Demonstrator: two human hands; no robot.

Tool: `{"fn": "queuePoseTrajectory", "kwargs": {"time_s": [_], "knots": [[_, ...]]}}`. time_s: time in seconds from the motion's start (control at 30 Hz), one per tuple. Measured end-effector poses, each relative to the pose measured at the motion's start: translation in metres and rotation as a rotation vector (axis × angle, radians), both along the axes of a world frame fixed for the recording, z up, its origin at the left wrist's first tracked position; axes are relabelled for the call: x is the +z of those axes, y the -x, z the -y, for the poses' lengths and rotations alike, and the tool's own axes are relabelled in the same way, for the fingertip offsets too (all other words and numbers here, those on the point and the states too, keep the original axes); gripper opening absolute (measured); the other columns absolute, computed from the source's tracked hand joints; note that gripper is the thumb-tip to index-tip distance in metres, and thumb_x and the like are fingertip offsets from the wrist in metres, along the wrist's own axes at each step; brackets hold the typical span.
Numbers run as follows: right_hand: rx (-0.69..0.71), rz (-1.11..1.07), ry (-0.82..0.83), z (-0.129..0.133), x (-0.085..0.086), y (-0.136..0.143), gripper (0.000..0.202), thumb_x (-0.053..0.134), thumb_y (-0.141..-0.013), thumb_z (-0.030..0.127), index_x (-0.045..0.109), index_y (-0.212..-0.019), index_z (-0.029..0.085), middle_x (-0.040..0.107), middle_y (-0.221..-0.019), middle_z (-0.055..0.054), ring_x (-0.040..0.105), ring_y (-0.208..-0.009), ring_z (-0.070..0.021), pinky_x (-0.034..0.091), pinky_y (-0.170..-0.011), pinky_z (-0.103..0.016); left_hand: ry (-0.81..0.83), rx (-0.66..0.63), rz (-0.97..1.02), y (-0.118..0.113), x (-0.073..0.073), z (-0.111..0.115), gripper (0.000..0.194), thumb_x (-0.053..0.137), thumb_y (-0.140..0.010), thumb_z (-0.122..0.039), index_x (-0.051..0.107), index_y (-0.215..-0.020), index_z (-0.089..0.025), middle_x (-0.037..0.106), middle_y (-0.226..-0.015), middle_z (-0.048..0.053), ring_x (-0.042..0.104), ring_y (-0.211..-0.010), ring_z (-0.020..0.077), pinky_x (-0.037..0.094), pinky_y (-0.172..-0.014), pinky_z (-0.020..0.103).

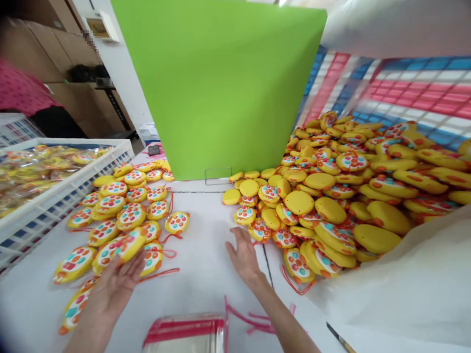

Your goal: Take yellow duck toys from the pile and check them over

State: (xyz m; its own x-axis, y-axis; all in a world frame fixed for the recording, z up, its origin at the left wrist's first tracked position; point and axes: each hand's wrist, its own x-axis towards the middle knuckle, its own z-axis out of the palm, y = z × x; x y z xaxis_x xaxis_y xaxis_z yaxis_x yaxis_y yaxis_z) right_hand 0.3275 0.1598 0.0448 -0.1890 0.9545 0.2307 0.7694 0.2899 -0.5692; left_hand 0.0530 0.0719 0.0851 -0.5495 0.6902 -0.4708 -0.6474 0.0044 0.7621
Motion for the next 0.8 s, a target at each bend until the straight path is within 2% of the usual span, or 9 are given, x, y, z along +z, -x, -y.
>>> {"fn": "queuePoseTrajectory", "kwargs": {"time_s": [0.07, 0.13, 0.23, 0.33, 0.47, 0.57, 0.63, 0.7, 0.8], "knots": [[-0.033, 0.093, -0.04, -0.031, 0.005, -0.016, 0.045, 0.052, -0.079, 0.014, 0.05, -0.124, 0.015, 0.047, -0.133, -0.016, 0.039, -0.126, -0.03, 0.035, -0.103, -0.048, 0.047, 0.006, 0.071, 0.009, 0.002, -0.001, 0.012, 0.053, -0.081, -0.015, 0.062, -0.09, -0.014, 0.071, -0.088, 0.008, 0.068, -0.084, 0.0183, 0.057, -0.069, 0.026], [-0.044, 0.199, -0.069, -0.055, 0.008, -0.024, 0.052, 0.053, -0.074, 0.007, 0.05, -0.126, 0.013, 0.042, -0.137, -0.018, 0.032, -0.13, -0.0348, 0.03, -0.105, -0.053, 0.091, -0.069, 0.081, 0.001, -0.001, 0.004, 0.015, 0.055, -0.079, -0.013, 0.063, -0.091, -0.013, 0.071, -0.082, 0.008, 0.068, -0.075, 0.017, 0.056, -0.063, 0.025], [-0.033, 0.316, -0.084, -0.079, 0.008, -0.027, 0.053, 0.044, -0.072, -0.003, 0.054, -0.123, 0.01, 0.048, -0.13, -0.022, 0.04, -0.124, -0.0387, 0.034, -0.098, -0.059, 0.102, -0.231, 0.095, -0.029, -0.014, 0.017, 0.024, 0.068, -0.07, -0.017, 0.063, -0.093, -0.013, 0.07, -0.076, 0.009, 0.067, -0.068, 0.0177, 0.053, -0.058, 0.025], [0.017, 0.37, -0.088, -0.082, 0.01, -0.025, 0.051, 0.036, -0.074, -0.005, 0.058, -0.118, 0.009, 0.057, -0.118, -0.022, 0.049, -0.115, -0.0363, 0.043, -0.091, -0.055, 0.067, -0.349, 0.09, -0.053, -0.027, 0.024, 0.038, 0.079, -0.059, -0.031, 0.065, -0.09, -0.014, 0.069, -0.074, 0.007, 0.065, -0.066, 0.0179, 0.049, -0.057, 0.025], [0.305, 0.295, -0.155, -0.037, 0.024, -0.007, 0.06, 0.035, -0.071, -0.005, 0.056, -0.122, 0.019, 0.044, -0.138, -0.012, 0.041, -0.127, -0.024, 0.042, -0.101, -0.039, 0.013, -0.464, 0.117, -0.063, -0.026, 0.02, 0.046, 0.077, -0.06, -0.047, 0.065, -0.09, -0.015, 0.069, -0.077, 0.009, 0.065, -0.071, 0.0185, 0.047, -0.058, 0.025], [0.609, 0.19, -0.19, 0.018, 0.034, 0.015, 0.068, 0.034, -0.071, -0.004, 0.053, -0.126, 0.031, 0.034, -0.146, -0.003, 0.035, -0.133, -0.0216, 0.042, -0.102, -0.039, -0.034, -0.567, 0.211, -0.066, -0.019, 0.013, 0.047, 0.068, -0.068, -0.055, 0.065, -0.094, -0.016, 0.07, -0.083, 0.01, 0.066, -0.077, 0.0215, 0.047, -0.058, 0.027], [0.735, 0.134, -0.176, 0.048, 0.036, 0.028, 0.074, 0.034, -0.073, -0.004, 0.046, -0.132, 0.038, 0.035, -0.147, -0.001, 0.034, -0.133, -0.0218, 0.041, -0.104, -0.042, -0.026, -0.565, 0.25, -0.067, -0.015, 0.012, 0.035, 0.071, -0.069, -0.048, 0.066, -0.085, -0.017, 0.07, -0.077, 0.006, 0.066, -0.075, 0.0212, 0.048, -0.061, 0.027], [0.695, -0.007, -0.129, 0.067, 0.035, 0.034, 0.073, 0.035, -0.077, -0.002, 0.039, -0.137, 0.038, 0.032, -0.148, -0.002, 0.031, -0.135, -0.0236, 0.037, -0.106, -0.046, -0.014, -0.527, 0.253, -0.069, -0.013, 0.013, 0.025, 0.077, -0.066, -0.035, 0.064, -0.075, -0.016, 0.069, -0.071, 0.003, 0.066, -0.073, 0.0201, 0.05, -0.067, 0.027], [0.349, -0.414, 0.099, 0.082, 0.029, 0.038, 0.052, 0.04, -0.088, 0.015, 0.04, -0.138, 0.03, 0.04, -0.143, -0.008, 0.041, -0.128, -0.0264, 0.044, -0.099, -0.046, -0.016, -0.431, 0.218, -0.073, -0.011, 0.016, 0.028, 0.078, -0.065, -0.034, 0.065, -0.08, -0.015, 0.071, -0.077, 0.004, 0.067, -0.076, 0.0205, 0.051, -0.07, 0.028]]}}
